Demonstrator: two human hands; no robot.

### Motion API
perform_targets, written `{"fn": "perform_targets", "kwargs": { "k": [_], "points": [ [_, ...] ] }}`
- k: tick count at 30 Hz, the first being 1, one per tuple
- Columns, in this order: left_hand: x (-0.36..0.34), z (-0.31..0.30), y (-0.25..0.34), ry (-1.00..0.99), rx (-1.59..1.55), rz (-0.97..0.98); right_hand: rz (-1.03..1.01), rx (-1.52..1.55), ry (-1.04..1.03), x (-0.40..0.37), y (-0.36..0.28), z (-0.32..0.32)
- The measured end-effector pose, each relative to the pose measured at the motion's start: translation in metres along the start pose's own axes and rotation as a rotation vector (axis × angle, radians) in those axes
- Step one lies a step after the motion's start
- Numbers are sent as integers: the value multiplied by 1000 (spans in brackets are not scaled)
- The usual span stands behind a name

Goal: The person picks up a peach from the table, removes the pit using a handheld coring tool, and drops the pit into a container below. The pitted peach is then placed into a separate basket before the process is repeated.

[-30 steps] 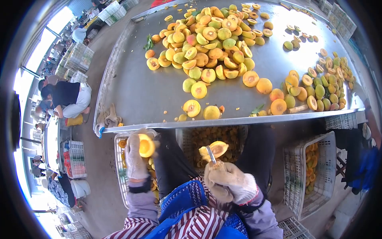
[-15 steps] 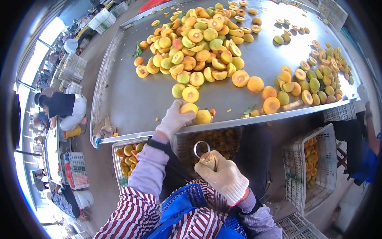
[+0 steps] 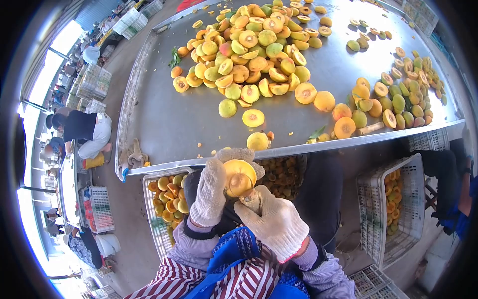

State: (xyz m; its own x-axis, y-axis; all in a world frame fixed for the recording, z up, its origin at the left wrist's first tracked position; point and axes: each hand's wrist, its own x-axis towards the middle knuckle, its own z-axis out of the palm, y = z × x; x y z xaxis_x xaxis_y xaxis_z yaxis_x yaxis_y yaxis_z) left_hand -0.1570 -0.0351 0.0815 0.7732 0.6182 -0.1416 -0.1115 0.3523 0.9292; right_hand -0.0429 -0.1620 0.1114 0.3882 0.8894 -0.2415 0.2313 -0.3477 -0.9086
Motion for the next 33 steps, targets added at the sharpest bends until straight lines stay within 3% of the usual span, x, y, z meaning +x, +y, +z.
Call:
{"fn": "perform_targets", "kwargs": {
  "k": [2,4,5,9,11,12,14,16,19,20,22,24,26,27,29,30,31,32,33],
  "points": [
    [-8,12,-4,39,-33,2,24,75,-10,-5,-2,2],
    [-6,22,-5,236,69,28,5,126,-41,-11,3,4],
    [-11,26,4,106,27,52,-13,178,-76,-13,5,4],
    [-11,40,11,236,49,178,107,417,-177,-13,3,1],
    [-10,18,12,31,489,219,313,460,-393,-15,0,-10],
    [-10,22,20,29,488,217,315,461,-391,-17,0,-12],
    [-8,34,42,-54,171,-48,399,532,-450,-18,-2,-15],
    [-9,34,33,-17,196,-21,409,618,-560,-17,1,-26],
    [-6,27,32,-148,531,462,419,746,-716,-19,4,-30],
    [-4,27,32,-151,530,464,414,789,-762,-19,4,-30],
    [-1,27,32,-173,650,728,428,838,-799,-19,8,-30],
    [-1,26,40,-206,697,688,443,889,-839,-23,30,-19],
    [-1,23,44,-328,779,563,465,1741,-1011,-34,75,8],
    [1,20,41,-350,818,720,461,1742,-1009,-30,65,2],
    [-6,20,27,-292,737,790,402,1275,-1127,-22,38,-13],
    [-9,21,22,-228,655,864,401,1274,-1126,-22,37,-12],
    [-11,25,21,-248,584,714,419,1304,-1057,-24,37,-11],
    [-24,34,21,-212,100,141,438,1331,-989,-28,37,-9],
    [-20,37,19,-179,37,111,405,1217,-754,-31,31,-4]
  ]
}}
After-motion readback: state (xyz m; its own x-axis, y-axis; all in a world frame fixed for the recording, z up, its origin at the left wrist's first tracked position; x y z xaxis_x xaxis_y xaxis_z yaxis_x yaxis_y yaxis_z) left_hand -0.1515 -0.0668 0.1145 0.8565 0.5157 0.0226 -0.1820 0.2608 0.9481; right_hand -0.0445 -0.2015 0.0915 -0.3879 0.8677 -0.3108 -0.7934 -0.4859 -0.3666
